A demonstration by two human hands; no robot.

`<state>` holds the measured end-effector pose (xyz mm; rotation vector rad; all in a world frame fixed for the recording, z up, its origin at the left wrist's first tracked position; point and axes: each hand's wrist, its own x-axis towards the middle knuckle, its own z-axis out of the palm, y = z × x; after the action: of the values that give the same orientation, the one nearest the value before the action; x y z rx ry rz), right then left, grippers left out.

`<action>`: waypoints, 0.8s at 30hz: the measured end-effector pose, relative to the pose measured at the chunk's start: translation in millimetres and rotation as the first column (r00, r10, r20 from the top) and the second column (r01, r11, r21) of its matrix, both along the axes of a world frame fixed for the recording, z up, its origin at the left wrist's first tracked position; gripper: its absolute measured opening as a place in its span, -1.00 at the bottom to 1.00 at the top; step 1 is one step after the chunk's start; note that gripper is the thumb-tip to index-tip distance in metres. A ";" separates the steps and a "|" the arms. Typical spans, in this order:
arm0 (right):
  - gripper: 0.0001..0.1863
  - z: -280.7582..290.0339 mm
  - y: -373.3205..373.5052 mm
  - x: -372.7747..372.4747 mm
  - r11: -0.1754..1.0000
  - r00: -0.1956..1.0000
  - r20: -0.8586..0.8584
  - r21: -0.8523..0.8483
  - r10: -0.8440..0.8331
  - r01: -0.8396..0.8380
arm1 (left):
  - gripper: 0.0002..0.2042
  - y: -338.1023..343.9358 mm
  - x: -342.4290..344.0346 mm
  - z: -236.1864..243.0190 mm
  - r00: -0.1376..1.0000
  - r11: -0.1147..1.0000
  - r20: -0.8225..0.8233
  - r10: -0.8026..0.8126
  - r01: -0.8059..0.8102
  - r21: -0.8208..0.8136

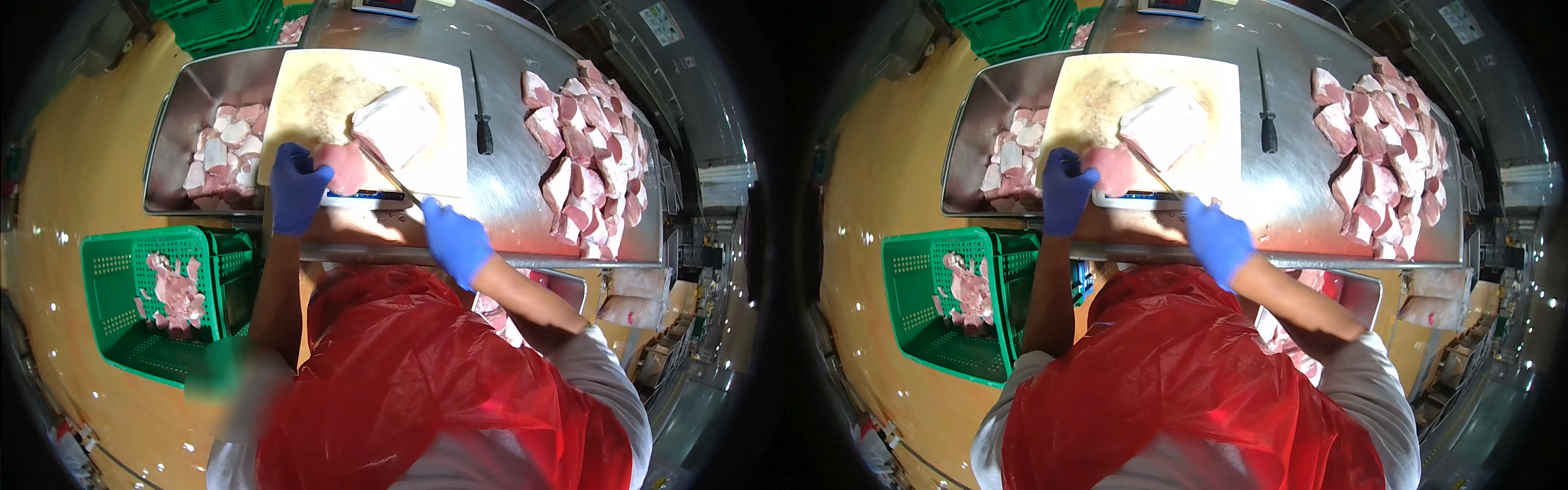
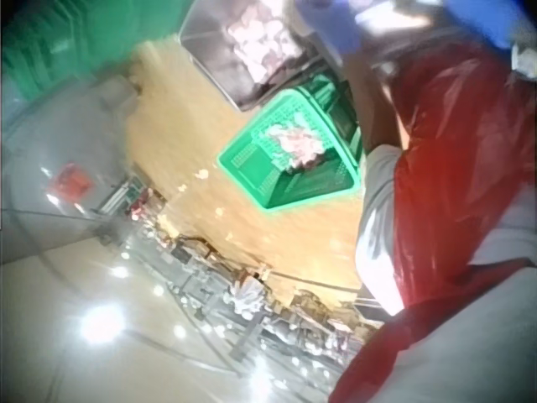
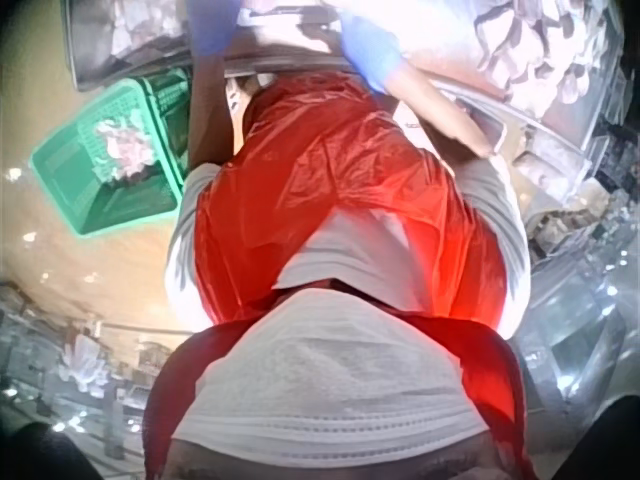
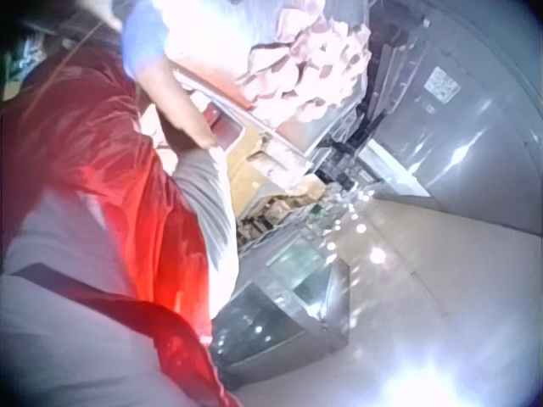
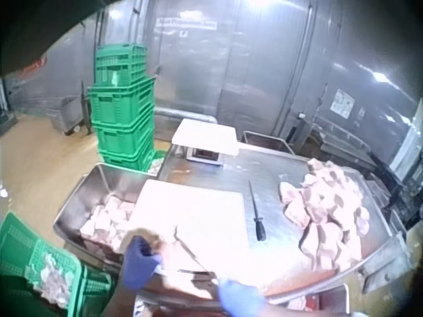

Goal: The person puts on blue gloves, then uses a knife to cut large pieces of raw meat on a cutting board. The cut pieces are placed into a metal tray. The person also uses a honing steel to sharpen the knife during the process.

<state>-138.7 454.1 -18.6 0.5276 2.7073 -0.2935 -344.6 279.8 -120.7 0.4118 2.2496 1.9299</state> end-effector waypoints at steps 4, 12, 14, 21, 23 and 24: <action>-0.85 27.6 36.5 91.6 0.998 0.999 -0.023 -0.050 0.031 -0.032 | -0.66 -101.0 5.1 52.6 0.990 0.999 0.137 -0.035 0.033 0.013; -0.82 3.5 64.3 90.5 0.973 0.846 -0.487 -0.173 -0.219 0.153 | -0.57 -262.3 -28.3 113.9 0.764 0.131 -0.629 0.144 -0.644 -0.753; -0.83 7.0 77.0 64.9 0.937 0.815 -0.481 -0.285 -0.322 0.202 | -0.50 -175.4 -31.2 137.8 0.814 0.806 -0.460 0.355 -0.515 -0.290; -0.84 48.7 75.6 10.5 0.870 0.489 -0.748 -0.491 -0.449 0.047 | -0.25 85.1 -43.6 75.3 0.429 0.861 -0.755 -0.495 0.130 -0.491; -0.83 49.1 70.3 10.9 0.847 0.413 -0.765 -0.531 -0.494 0.029 | 0.03 126.8 -5.8 119.3 0.706 0.584 -0.294 -0.644 0.206 -0.785; -0.82 43.5 69.3 12.8 0.835 0.423 -0.753 -0.550 -0.504 0.016 | 0.15 138.8 -0.5 116.6 0.706 0.478 -0.211 -0.676 0.203 -0.854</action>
<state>-125.9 523.5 24.9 0.8319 3.2528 -1.7465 -345.1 418.6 -4.1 1.3602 2.5988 0.4213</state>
